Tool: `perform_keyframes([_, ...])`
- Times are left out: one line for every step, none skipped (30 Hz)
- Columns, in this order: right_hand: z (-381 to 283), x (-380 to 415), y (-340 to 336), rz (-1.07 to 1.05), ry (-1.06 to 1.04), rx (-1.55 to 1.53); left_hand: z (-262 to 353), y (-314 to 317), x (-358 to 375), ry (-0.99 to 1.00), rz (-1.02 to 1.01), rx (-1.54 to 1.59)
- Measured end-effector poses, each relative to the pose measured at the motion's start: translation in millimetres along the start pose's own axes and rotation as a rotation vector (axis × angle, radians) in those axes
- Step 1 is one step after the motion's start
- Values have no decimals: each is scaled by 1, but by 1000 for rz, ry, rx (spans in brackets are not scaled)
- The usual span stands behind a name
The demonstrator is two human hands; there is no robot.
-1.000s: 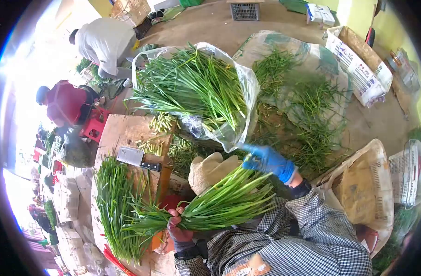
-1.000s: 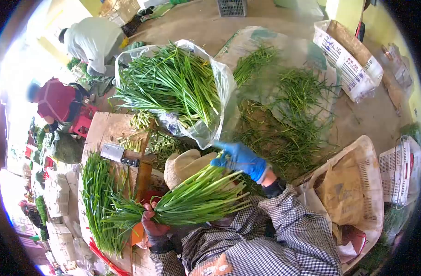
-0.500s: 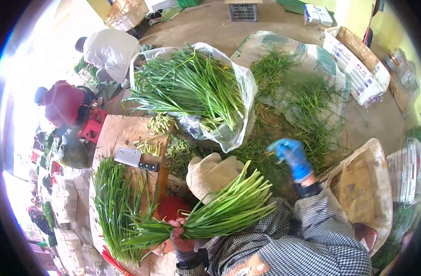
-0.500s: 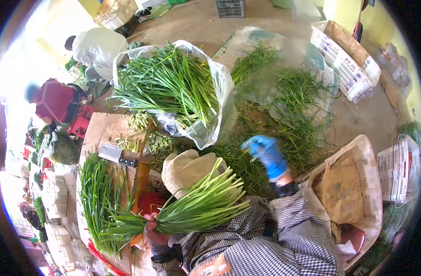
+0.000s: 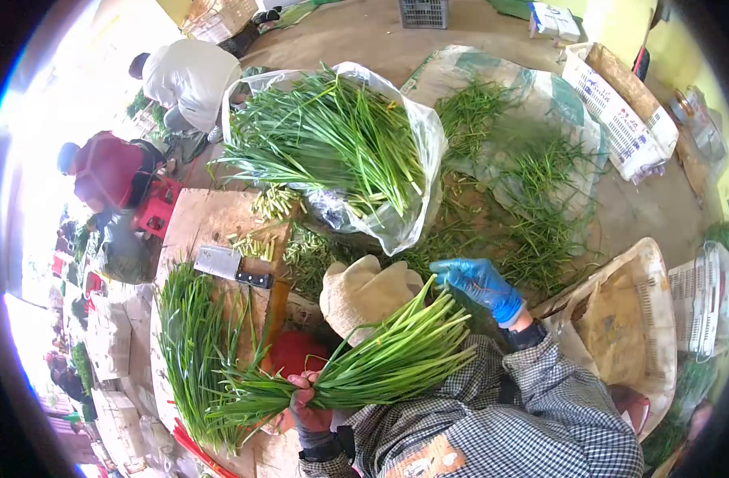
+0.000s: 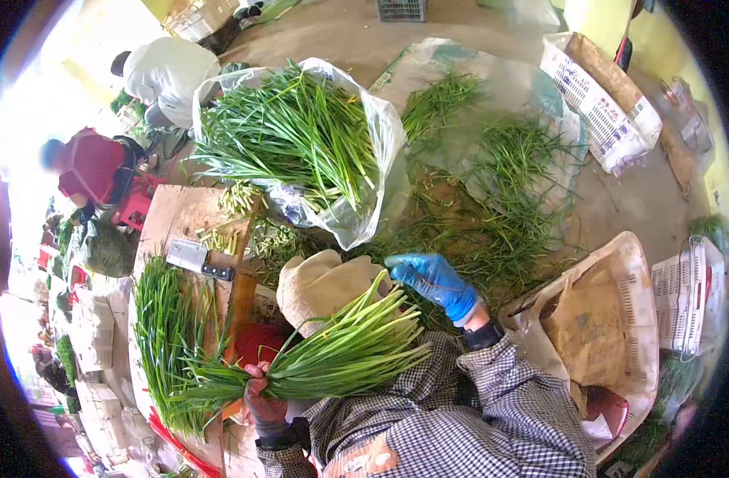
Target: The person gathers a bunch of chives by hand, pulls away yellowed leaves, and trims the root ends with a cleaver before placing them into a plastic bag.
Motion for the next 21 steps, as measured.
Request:
perform_keyframes([-8, -6, 3, 4, -12, 4, 1, 0, 0, 4, 3, 1])
perform_keyframes([-9, -10, 7, 0, -11, 4, 2, 1, 1, -4, 16, -17])
perform_keyframes([-10, -13, 11, -38, -2, -31, 2, 1, 2, -14, 27, -35])
perform_keyframes([-11, -17, 16, -74, 6, -65, 2, 2, 2, -15, 29, -33])
perform_keyframes([-10, -19, 23, -9, -3, -16, 2, 3, 2, -21, 34, -36])
perform_keyframes([-9, -20, 23, -12, -2, -15, 2, 3, 2, -26, 39, -40])
perform_keyframes([-9, -21, 23, 15, -96, 224, 2, 0, 2, -25, 42, -39])
perform_keyframes([-9, -21, 23, 43, -191, 464, 1, -6, 2, -29, 32, -40])
perform_keyframes([-11, -21, 26, 97, -199, 368, 1, -7, 1, -34, 21, -40])
perform_keyframes([-9, -20, 24, 98, -197, 370, 0, -7, 1, -37, 21, -38])
perform_keyframes([-6, -20, 18, 122, -241, 497, -1, -7, 1, -42, 20, -42])
perform_keyframes([-4, -20, 12, 144, -286, 623, -1, -5, 2, -45, 20, -46])
perform_keyframes([-3, -21, 4, 207, -405, 680, -1, -1, 2, -46, 21, -44])
perform_keyframes([-3, -19, -11, 264, -327, 616, 0, 5, 3, -24, 9, -65])
perform_keyframes([-4, -16, -29, 321, -250, 552, 1, 10, 4, -1, -5, -86])
perform_keyframes([-14, -13, -54, 400, -228, 644, 4, 13, 7, 0, -6, -84])
perform_keyframes([-13, -8, -86, 499, -243, 639, 7, 14, 11, -29, 1, -47])
perform_keyframes([-28, 0, -116, 552, -231, 704, 9, 14, 14, -58, 10, -9])
perform_keyframes([-41, 9, -144, 663, -84, 718, 9, 13, 16, -24, -36, -32])
perform_keyframes([-32, 22, -189, 693, -94, 755, 9, 11, 18, -28, -33, -29])
perform_keyframes([-26, 32, -220, 724, -104, 792, 11, 11, 21, -51, -28, -26])
Point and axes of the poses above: each hand's wrist, its own x-axis away from the middle knuckle, its own y-axis out of the palm, z = x × y, the point moved 1 cm from there along -x, towards the middle knuckle, and after that the axes turned 2 degrees about z, right-handed, at the moved point
